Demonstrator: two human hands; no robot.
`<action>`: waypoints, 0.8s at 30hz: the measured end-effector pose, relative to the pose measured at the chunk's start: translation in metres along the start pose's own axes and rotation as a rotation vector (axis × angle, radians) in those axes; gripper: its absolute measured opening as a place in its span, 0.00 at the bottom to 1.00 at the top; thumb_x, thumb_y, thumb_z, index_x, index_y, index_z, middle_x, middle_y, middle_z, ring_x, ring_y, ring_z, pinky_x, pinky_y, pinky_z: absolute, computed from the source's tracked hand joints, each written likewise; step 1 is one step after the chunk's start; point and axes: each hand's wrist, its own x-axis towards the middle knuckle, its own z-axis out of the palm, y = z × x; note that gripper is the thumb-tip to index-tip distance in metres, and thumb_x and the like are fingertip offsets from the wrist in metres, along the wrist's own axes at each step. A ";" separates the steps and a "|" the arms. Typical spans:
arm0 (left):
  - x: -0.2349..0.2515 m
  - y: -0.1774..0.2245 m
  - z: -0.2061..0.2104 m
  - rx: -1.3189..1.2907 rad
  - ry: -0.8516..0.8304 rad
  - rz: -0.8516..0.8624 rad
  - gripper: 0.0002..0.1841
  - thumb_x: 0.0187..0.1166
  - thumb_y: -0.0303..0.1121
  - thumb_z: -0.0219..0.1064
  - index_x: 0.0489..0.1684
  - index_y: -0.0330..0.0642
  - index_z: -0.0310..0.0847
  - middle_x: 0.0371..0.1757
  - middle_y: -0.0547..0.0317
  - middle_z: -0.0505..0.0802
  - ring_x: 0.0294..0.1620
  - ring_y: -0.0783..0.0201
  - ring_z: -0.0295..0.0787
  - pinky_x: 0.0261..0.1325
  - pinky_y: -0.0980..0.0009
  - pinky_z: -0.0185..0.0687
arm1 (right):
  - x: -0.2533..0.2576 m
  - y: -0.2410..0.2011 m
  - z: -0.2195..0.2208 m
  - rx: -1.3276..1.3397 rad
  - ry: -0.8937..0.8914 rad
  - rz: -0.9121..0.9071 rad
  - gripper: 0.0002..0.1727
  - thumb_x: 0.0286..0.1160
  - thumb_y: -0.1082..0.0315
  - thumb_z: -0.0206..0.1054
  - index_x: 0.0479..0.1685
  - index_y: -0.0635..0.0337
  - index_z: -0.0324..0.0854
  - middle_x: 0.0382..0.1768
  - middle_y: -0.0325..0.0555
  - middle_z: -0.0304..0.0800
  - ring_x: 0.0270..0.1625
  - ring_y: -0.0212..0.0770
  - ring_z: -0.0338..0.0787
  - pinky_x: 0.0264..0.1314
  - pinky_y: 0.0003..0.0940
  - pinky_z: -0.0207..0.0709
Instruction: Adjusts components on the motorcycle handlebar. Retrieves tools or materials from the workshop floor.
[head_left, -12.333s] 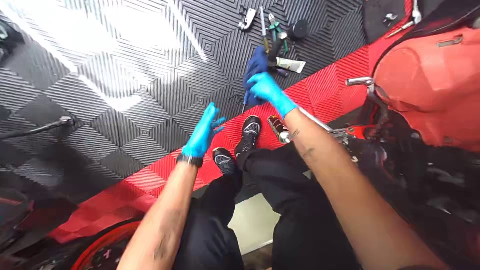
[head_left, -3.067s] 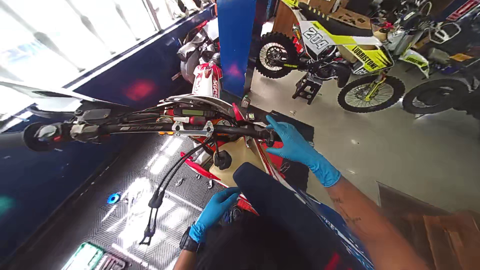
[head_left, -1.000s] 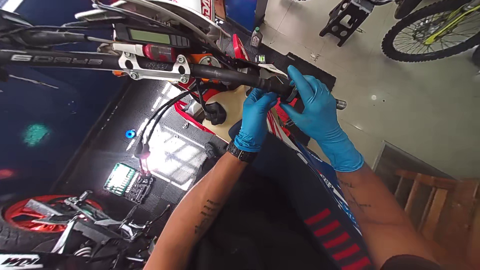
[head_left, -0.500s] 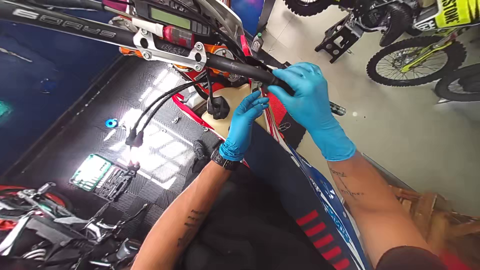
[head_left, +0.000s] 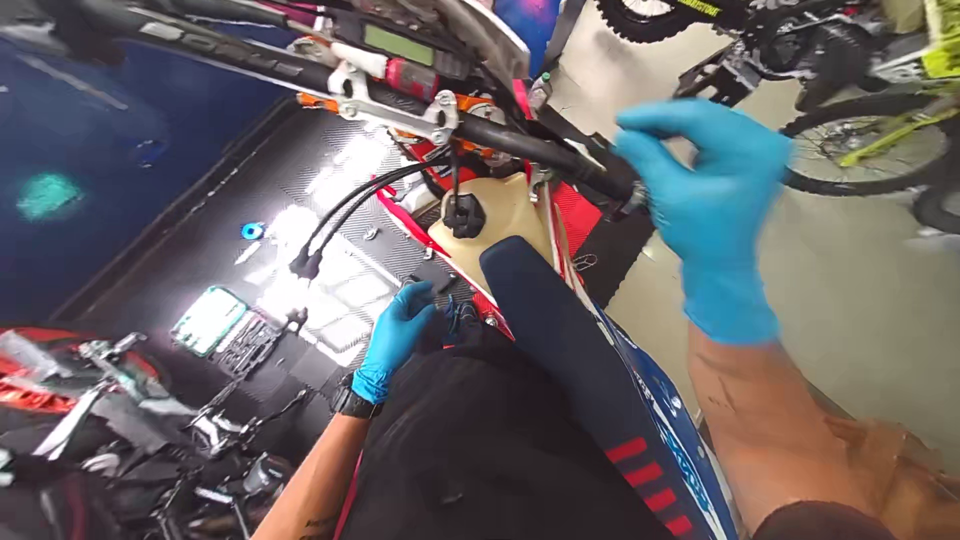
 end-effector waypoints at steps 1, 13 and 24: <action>-0.008 -0.031 -0.013 0.074 0.106 -0.104 0.16 0.83 0.37 0.66 0.63 0.42 0.85 0.47 0.56 0.95 0.42 0.64 0.92 0.51 0.58 0.89 | -0.013 -0.008 -0.003 0.107 0.017 0.007 0.07 0.78 0.70 0.71 0.46 0.64 0.91 0.44 0.45 0.94 0.47 0.33 0.93 0.55 0.32 0.88; -0.133 -0.222 -0.068 -0.332 0.405 -0.619 0.25 0.88 0.39 0.61 0.82 0.38 0.71 0.70 0.44 0.88 0.66 0.56 0.88 0.70 0.58 0.81 | -0.165 -0.016 0.127 0.672 -0.416 0.552 0.11 0.82 0.72 0.65 0.54 0.65 0.91 0.45 0.43 0.97 0.47 0.34 0.94 0.55 0.29 0.89; -0.109 -0.276 -0.013 -0.338 0.256 -0.563 0.29 0.91 0.52 0.55 0.75 0.38 0.79 0.70 0.47 0.89 0.73 0.58 0.85 0.81 0.57 0.74 | -0.358 -0.009 0.339 0.434 -1.143 1.026 0.18 0.84 0.58 0.66 0.62 0.61 0.87 0.53 0.49 0.94 0.54 0.41 0.93 0.63 0.43 0.85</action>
